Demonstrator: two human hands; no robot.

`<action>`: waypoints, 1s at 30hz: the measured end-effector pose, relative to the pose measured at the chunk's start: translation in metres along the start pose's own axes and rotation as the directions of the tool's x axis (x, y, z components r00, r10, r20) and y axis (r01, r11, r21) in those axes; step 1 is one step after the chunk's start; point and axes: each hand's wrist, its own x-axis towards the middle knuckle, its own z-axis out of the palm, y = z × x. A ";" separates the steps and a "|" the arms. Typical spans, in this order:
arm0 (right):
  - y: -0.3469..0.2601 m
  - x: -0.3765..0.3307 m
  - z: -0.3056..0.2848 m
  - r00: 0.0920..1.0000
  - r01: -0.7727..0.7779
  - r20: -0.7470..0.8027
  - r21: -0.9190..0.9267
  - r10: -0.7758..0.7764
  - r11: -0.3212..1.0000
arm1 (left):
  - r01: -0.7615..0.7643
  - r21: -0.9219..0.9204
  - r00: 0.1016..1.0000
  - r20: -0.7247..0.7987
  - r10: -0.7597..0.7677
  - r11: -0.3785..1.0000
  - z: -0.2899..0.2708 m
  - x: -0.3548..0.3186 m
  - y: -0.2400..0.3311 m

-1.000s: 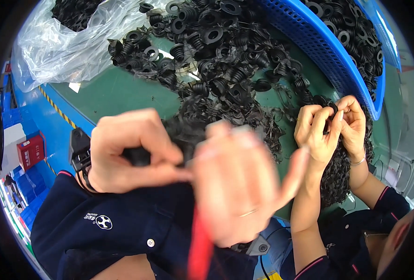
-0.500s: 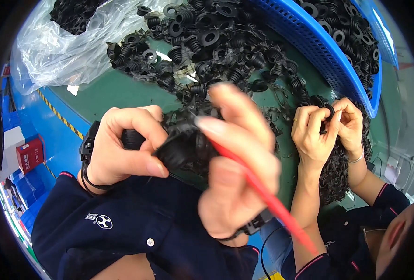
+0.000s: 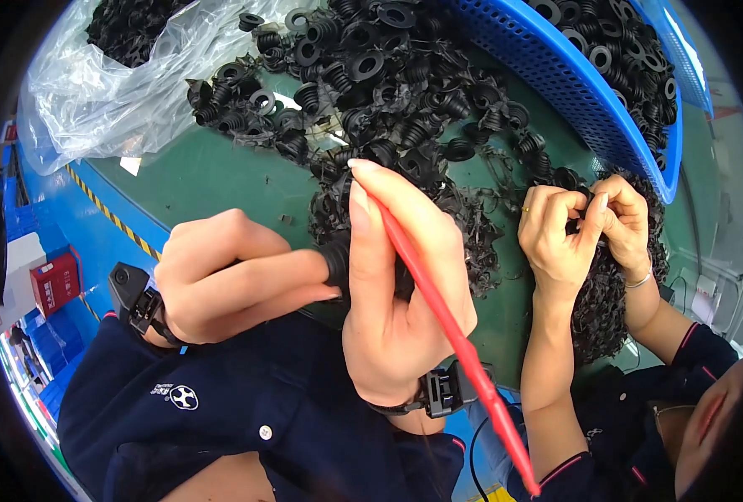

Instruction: Trim excess plastic flash from molded rubber or plastic components using a hand tool.

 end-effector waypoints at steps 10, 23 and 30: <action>-0.005 0.001 -0.009 0.962 -0.273 0.121 0.338 0.246 0.901 | 0.110 -0.195 0.990 -0.065 -0.125 0.975 -0.001 0.002 0.001; 0.001 0.010 -0.059 0.754 0.356 0.516 0.198 -0.406 0.913 | 0.111 -0.171 0.991 -0.058 -0.122 0.979 -0.015 0.010 0.004; -0.001 0.008 -0.050 0.734 0.359 0.574 0.123 -0.362 0.925 | 0.264 -0.291 0.964 0.039 -0.264 0.920 -0.021 0.007 0.002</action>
